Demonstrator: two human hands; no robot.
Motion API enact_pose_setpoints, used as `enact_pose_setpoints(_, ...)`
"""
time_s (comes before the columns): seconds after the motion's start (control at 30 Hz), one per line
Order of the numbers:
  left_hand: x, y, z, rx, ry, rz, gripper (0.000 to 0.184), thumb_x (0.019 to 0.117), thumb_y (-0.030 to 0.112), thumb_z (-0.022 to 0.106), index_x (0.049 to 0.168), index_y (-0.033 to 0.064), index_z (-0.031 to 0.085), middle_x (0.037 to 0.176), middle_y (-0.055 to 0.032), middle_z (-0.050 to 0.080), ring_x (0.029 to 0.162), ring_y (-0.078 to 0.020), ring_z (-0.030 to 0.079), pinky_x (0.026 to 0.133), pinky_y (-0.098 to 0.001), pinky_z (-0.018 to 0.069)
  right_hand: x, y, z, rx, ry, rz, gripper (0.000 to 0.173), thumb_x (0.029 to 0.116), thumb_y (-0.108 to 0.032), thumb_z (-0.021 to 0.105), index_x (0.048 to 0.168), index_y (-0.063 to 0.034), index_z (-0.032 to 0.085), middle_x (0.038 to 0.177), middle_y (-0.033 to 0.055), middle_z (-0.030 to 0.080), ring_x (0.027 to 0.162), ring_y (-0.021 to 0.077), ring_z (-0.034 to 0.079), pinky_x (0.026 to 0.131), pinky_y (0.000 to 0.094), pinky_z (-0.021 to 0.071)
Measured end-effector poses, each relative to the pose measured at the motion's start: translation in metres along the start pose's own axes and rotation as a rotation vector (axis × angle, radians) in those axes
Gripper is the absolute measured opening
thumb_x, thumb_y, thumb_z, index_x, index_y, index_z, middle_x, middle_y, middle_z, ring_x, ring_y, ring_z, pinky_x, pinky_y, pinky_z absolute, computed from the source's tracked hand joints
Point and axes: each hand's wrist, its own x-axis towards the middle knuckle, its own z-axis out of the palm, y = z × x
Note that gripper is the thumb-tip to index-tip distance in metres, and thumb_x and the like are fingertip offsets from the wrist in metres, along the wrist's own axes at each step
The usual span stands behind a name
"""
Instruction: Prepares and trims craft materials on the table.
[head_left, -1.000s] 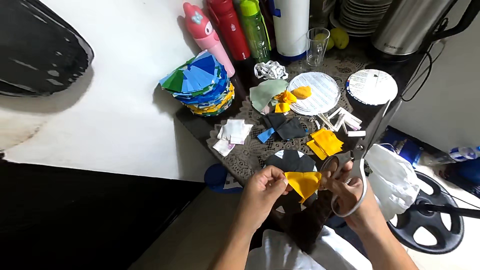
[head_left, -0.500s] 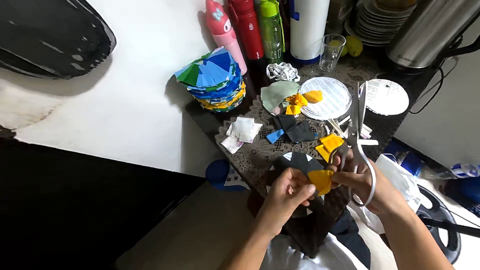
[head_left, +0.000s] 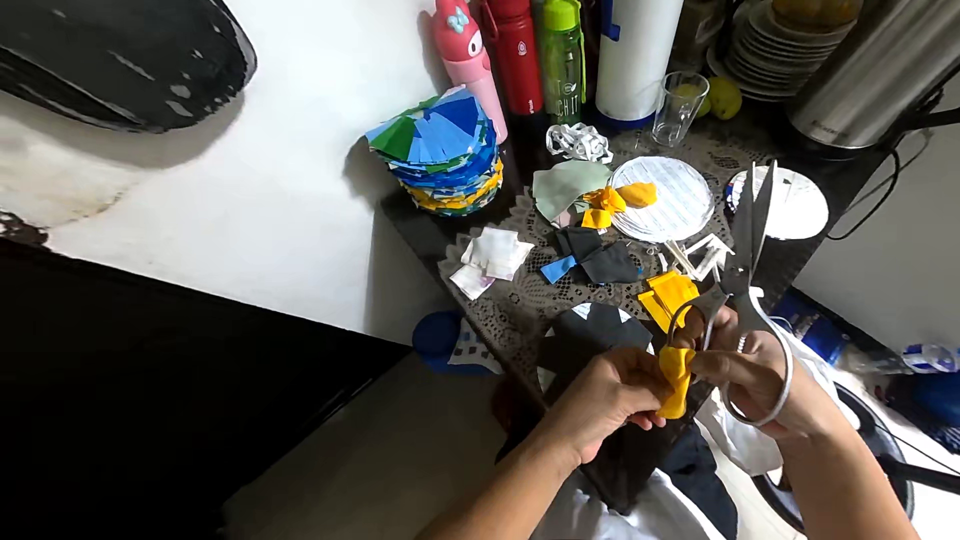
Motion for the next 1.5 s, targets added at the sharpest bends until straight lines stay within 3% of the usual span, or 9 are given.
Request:
enact_pose_setpoints(0.27,0.006,-0.018,-0.002,0.738,0.292,0.499,0.011,0.0895,0.010,0.067,0.095,0.0025,0.073,0.086,-0.0036,0.069,0.074,-0.0012,0.062,0.068,-0.0159,0.0514,0.002,-0.007,-0.015,-0.026,-0.042,0.037,0.022,0.0823,-0.001,0.069,0.092,-0.0196,0.062,0.081,-0.0083,0.068,0.071,0.0006,0.066,0.065,0.0171,0.0575)
enact_pose_setpoints(0.4,-0.001,-0.011,0.008,0.141,0.222,0.163,0.014,0.1064,0.007,0.048,0.113,-0.0003,0.059,0.083,-0.0018,0.069,0.069,-0.0081,0.070,0.064,-0.0234,0.0602,-0.006,-0.013,0.001,-0.411,-0.025,-0.047,0.022,0.0824,-0.004,0.068,0.098,-0.0166,0.060,0.084,-0.0119,0.066,0.073,-0.0028,0.063,0.065,0.0151,0.0532)
enact_pose_setpoints(0.53,-0.014,-0.012,0.004,-0.481,0.060,-0.099,0.062,0.1116,0.045,0.016,0.114,0.0048,0.063,0.097,-0.0089,0.074,0.090,-0.0209,0.074,0.083,-0.0384,0.0619,-0.015,-0.011,0.027,-0.788,-0.069,-0.100,0.017,0.0884,-0.012,0.068,0.104,-0.0091,0.063,0.083,-0.0076,0.065,0.070,-0.0042,0.059,0.062,0.0143,0.0497)
enact_pose_setpoints(0.63,-0.020,-0.013,0.001,-0.756,0.017,-0.209,0.075,0.1058,0.062,0.021,0.104,0.0049,0.069,0.095,-0.0147,0.075,0.089,-0.0266,0.076,0.081,-0.0410,0.0634,-0.016,-0.011,0.035,-0.865,-0.134,-0.031,0.014,0.0924,-0.018,0.066,0.103,-0.0105,0.063,0.083,-0.0054,0.065,0.072,-0.0019,0.060,0.063,0.0168,0.0497)
enact_pose_setpoints(0.87,-0.025,-0.019,0.005,-0.686,0.115,-0.180,0.024,0.1063,0.006,0.040,0.122,0.0003,0.057,0.111,-0.0178,0.071,0.098,-0.0266,0.074,0.085,-0.0372,0.0630,-0.035,-0.013,0.012,-0.697,0.180,-0.244,0.017,0.0950,-0.016,0.066,0.110,-0.0075,0.062,0.099,-0.0026,0.074,0.087,0.0039,0.070,0.074,0.0198,0.0585)
enact_pose_setpoints(1.0,-0.031,-0.023,0.009,-0.459,0.064,-0.017,0.028,0.1062,0.005,0.041,0.124,0.0007,0.062,0.115,-0.0130,0.072,0.106,-0.0247,0.072,0.092,-0.0410,0.0611,-0.046,0.007,0.000,-0.533,0.223,-0.126,0.026,0.0931,-0.027,0.072,0.109,-0.0092,0.061,0.101,-0.0036,0.073,0.088,0.0052,0.070,0.076,0.0217,0.0594)
enact_pose_setpoints(1.13,-0.033,-0.027,0.008,-0.364,-0.027,0.052,0.031,0.1052,0.006,0.045,0.129,0.0049,0.065,0.122,-0.0072,0.072,0.109,-0.0212,0.072,0.095,-0.0403,0.0603,-0.048,0.019,0.009,-0.376,0.242,-0.100,0.021,0.0859,-0.004,0.071,0.097,-0.0131,0.057,0.088,-0.0079,0.068,0.079,0.0006,0.067,0.070,0.0170,0.0571)
enact_pose_setpoints(1.37,-0.023,-0.041,-0.012,0.256,-0.058,0.631,0.075,0.0990,0.014,0.064,0.159,-0.0050,0.023,0.162,-0.0093,0.037,0.134,-0.0062,0.051,0.111,-0.0255,0.0467,-0.048,0.018,0.013,-0.331,0.241,-0.109,0.022,0.0843,0.000,0.071,0.097,-0.0135,0.058,0.084,-0.0087,0.067,0.072,-0.0014,0.064,0.063,0.0135,0.0534)
enact_pose_setpoints(1.5,-0.024,-0.042,-0.022,0.147,-0.170,0.605,0.034,0.1000,0.012,0.064,0.133,0.0169,0.070,0.131,0.0031,0.069,0.118,-0.0067,0.065,0.099,-0.0253,0.0555,-0.047,0.015,0.013,-0.334,0.237,-0.124,0.022,0.0848,0.001,0.070,0.097,-0.0136,0.058,0.084,-0.0085,0.067,0.073,-0.0016,0.064,0.064,0.0127,0.0538)
